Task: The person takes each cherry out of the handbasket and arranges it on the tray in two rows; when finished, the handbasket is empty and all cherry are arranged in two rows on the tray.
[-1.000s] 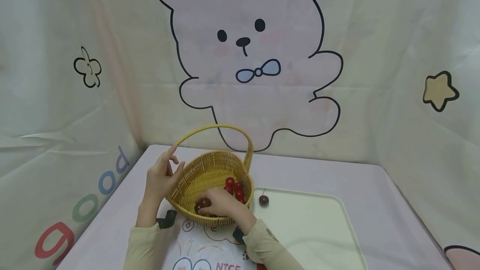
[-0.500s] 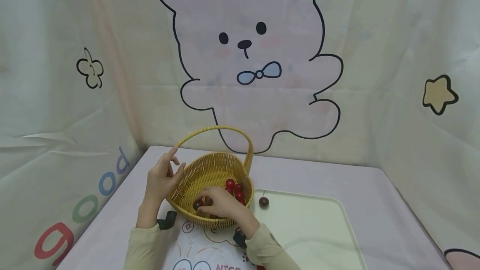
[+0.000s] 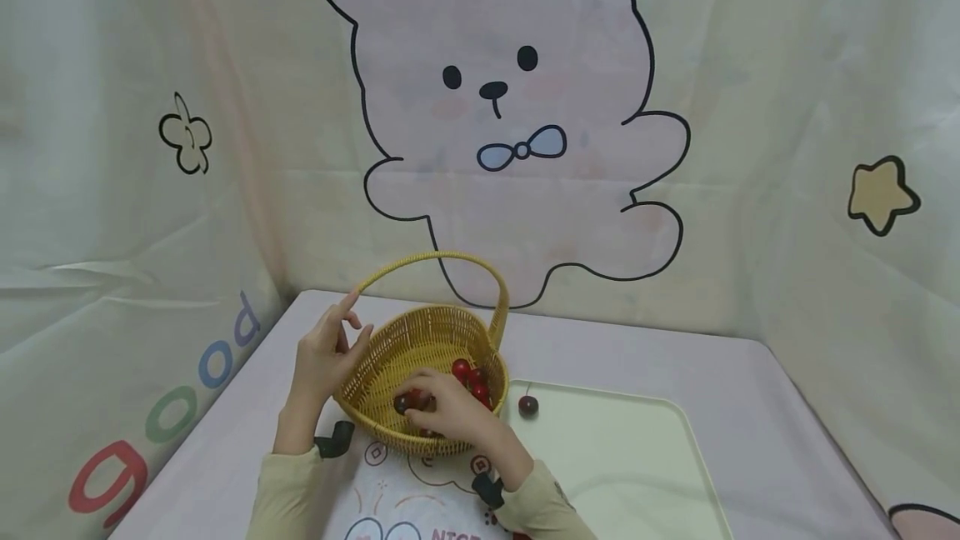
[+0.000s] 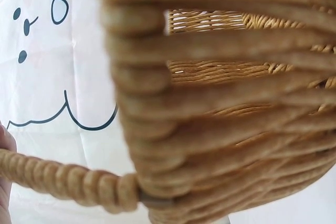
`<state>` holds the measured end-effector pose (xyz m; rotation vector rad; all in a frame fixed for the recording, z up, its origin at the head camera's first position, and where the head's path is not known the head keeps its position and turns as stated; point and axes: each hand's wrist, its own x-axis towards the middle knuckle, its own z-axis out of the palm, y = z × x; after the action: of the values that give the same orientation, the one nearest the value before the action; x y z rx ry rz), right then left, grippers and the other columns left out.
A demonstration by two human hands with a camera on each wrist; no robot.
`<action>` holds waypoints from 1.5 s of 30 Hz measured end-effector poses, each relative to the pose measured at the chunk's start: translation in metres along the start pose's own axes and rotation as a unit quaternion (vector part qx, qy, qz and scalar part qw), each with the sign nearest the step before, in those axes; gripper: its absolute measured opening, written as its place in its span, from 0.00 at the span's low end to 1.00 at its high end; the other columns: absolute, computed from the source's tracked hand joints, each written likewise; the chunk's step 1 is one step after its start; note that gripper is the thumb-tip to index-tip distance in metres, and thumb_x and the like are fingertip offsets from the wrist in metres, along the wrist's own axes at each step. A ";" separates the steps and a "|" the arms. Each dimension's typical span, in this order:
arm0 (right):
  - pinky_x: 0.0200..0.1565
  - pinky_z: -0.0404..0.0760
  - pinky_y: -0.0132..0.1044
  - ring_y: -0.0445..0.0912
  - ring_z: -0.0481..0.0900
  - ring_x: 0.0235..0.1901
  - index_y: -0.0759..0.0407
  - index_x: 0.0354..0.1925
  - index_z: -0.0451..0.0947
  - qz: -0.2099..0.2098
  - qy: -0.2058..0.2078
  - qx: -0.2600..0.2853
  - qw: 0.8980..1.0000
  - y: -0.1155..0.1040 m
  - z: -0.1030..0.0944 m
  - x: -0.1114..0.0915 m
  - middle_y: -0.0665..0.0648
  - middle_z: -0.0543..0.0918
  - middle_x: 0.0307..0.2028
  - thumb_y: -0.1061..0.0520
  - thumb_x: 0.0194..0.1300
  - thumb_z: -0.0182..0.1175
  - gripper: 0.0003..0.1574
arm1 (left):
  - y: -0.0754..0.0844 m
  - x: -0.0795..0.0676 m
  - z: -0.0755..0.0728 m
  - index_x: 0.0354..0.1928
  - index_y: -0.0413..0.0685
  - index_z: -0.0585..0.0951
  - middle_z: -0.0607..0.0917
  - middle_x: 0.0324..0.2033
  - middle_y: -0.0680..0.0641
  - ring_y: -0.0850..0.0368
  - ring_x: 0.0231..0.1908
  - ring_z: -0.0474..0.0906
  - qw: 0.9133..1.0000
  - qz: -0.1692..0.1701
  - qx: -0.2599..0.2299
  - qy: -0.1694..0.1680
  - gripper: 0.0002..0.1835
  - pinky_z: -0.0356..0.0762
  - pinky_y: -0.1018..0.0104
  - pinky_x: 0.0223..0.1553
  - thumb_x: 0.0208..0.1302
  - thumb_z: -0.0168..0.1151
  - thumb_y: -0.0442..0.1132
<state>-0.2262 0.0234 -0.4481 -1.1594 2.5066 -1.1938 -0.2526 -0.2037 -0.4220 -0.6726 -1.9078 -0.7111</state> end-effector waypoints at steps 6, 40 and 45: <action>0.40 0.77 0.28 0.40 0.75 0.45 0.53 0.51 0.77 -0.019 0.034 0.001 0.999 0.001 -0.008 -0.008 0.48 0.74 0.50 0.60 0.61 0.59 0.18 | 0.000 0.000 0.000 0.61 0.43 0.68 0.76 0.29 0.52 0.73 0.17 0.57 1.000 0.003 0.001 0.003 0.26 0.60 0.79 0.16 0.66 0.52 0.50; 0.39 0.80 0.37 0.43 0.77 0.41 0.51 0.49 0.78 -0.059 0.132 0.010 0.989 0.019 -0.054 -0.061 0.54 0.75 0.51 0.66 0.59 0.58 0.21 | 0.001 -0.001 -0.001 0.64 0.48 0.67 0.76 0.30 0.54 0.73 0.17 0.57 1.000 -0.024 0.007 -0.011 0.39 0.60 0.79 0.17 0.46 0.67 0.28; 0.39 0.81 0.42 0.47 0.78 0.43 0.53 0.49 0.78 -0.047 0.143 0.002 0.989 0.024 -0.060 -0.069 0.58 0.75 0.51 0.66 0.58 0.60 0.20 | -0.001 -0.002 0.000 0.63 0.47 0.67 0.76 0.30 0.53 0.73 0.17 0.57 1.000 -0.018 0.000 -0.008 0.36 0.60 0.78 0.17 0.49 0.65 0.30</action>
<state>-0.2173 0.1168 -0.4383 -1.1934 2.6739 -1.4856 -0.2524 -0.2045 -0.4235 -0.6475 -1.9375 -0.7300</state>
